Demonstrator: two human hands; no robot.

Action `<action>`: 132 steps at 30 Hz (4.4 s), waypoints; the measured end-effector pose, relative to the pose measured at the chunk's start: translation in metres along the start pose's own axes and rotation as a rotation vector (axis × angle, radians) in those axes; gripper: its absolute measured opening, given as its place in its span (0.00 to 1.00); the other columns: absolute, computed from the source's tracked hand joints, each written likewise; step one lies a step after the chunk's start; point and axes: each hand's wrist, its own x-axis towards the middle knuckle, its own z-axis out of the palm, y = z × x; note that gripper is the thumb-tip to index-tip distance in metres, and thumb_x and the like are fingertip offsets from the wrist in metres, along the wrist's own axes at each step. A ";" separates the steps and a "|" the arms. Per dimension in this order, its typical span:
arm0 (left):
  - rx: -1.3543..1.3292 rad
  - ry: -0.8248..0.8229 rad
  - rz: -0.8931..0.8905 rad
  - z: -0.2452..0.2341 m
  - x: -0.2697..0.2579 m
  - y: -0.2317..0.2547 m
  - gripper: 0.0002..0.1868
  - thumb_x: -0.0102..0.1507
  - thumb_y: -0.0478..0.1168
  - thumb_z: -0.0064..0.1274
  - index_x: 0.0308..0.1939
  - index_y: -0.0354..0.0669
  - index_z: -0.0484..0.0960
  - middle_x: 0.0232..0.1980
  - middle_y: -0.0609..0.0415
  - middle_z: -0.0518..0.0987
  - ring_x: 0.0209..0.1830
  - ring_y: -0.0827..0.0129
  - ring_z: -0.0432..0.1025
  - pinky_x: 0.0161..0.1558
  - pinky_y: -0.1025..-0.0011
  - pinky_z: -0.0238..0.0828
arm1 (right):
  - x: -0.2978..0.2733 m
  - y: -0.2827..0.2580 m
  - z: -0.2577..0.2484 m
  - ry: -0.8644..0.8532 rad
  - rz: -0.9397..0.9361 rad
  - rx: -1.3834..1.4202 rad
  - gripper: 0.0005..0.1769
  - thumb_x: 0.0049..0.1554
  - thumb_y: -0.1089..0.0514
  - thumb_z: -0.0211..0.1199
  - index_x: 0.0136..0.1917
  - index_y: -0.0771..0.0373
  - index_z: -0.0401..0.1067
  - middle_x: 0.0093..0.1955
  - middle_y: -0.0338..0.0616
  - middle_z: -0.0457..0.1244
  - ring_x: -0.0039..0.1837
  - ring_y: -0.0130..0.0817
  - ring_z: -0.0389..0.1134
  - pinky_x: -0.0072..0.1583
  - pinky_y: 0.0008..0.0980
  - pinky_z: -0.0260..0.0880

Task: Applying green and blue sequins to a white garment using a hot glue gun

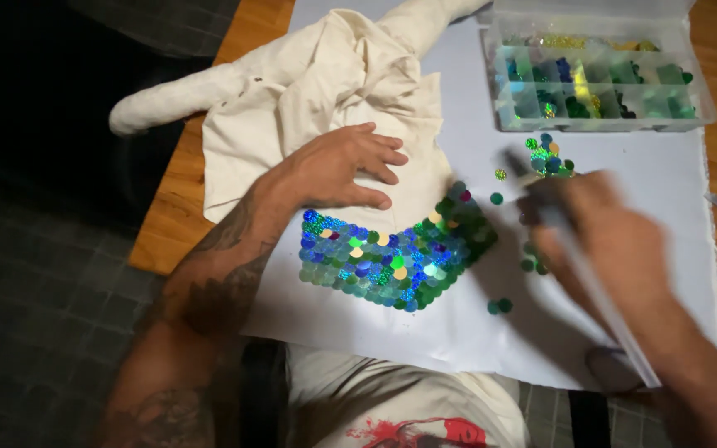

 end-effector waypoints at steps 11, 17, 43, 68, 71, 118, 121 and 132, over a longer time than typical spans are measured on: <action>-0.003 0.015 -0.046 0.002 0.000 0.013 0.16 0.59 0.49 0.67 0.46 0.47 0.90 0.63 0.51 0.81 0.72 0.62 0.68 0.75 0.52 0.49 | -0.070 0.166 0.092 0.313 0.276 -0.548 0.37 0.59 0.45 0.62 0.76 0.66 0.69 0.49 0.57 0.68 0.46 0.61 0.72 0.48 0.55 0.66; -0.005 0.036 -0.038 0.004 0.003 0.013 0.14 0.60 0.49 0.65 0.45 0.46 0.90 0.63 0.51 0.81 0.72 0.62 0.69 0.75 0.53 0.50 | -0.098 0.151 0.093 0.282 0.269 -0.634 0.43 0.61 0.40 0.60 0.82 0.67 0.64 0.56 0.60 0.67 0.54 0.57 0.67 0.50 0.53 0.62; 0.203 0.327 0.201 -0.006 0.003 0.034 0.07 0.65 0.37 0.67 0.44 0.38 0.88 0.54 0.49 0.86 0.59 0.58 0.79 0.66 0.51 0.68 | -0.130 0.003 0.085 0.348 -0.759 0.268 0.16 0.63 0.54 0.64 0.63 0.58 0.71 0.57 0.38 0.68 0.58 0.43 0.69 0.52 0.43 0.53; -0.158 0.763 -0.328 0.056 -0.006 0.203 0.04 0.60 0.33 0.62 0.35 0.49 0.88 0.35 0.58 0.84 0.23 0.75 0.69 0.31 0.77 0.70 | -0.014 -0.059 0.008 -0.389 0.079 1.437 0.09 0.54 0.65 0.70 0.49 0.68 0.84 0.42 0.43 0.76 0.45 0.23 0.72 0.50 0.22 0.72; -0.112 0.778 -0.377 0.059 -0.006 0.204 0.03 0.59 0.34 0.59 0.30 0.45 0.85 0.32 0.58 0.83 0.31 0.71 0.75 0.31 0.73 0.72 | -0.016 -0.062 0.012 -0.388 0.158 1.544 0.13 0.52 0.68 0.70 0.52 0.70 0.82 0.45 0.49 0.76 0.47 0.30 0.74 0.53 0.28 0.75; -0.845 0.841 -0.724 0.077 -0.022 0.179 0.10 0.65 0.35 0.58 0.42 0.28 0.87 0.29 0.42 0.85 0.25 0.73 0.76 0.29 0.80 0.70 | 0.027 -0.076 0.011 -0.248 -0.114 1.358 0.03 0.54 0.66 0.72 0.43 0.69 0.81 0.33 0.44 0.68 0.39 0.27 0.65 0.44 0.25 0.68; -0.649 0.778 -0.610 0.068 -0.028 0.169 0.08 0.66 0.36 0.58 0.42 0.35 0.88 0.31 0.43 0.86 0.22 0.72 0.75 0.32 0.78 0.73 | 0.028 -0.081 -0.009 -0.240 -0.099 1.209 0.04 0.55 0.63 0.73 0.42 0.66 0.82 0.32 0.46 0.69 0.36 0.29 0.65 0.42 0.27 0.67; 0.239 0.656 -0.327 0.053 -0.060 0.126 0.13 0.66 0.25 0.45 0.46 0.34 0.86 0.48 0.42 0.81 0.57 0.50 0.74 0.57 0.58 0.70 | 0.083 -0.078 0.060 -0.266 -0.300 0.749 0.10 0.54 0.54 0.72 0.39 0.63 0.80 0.41 0.46 0.65 0.49 0.43 0.67 0.50 0.41 0.67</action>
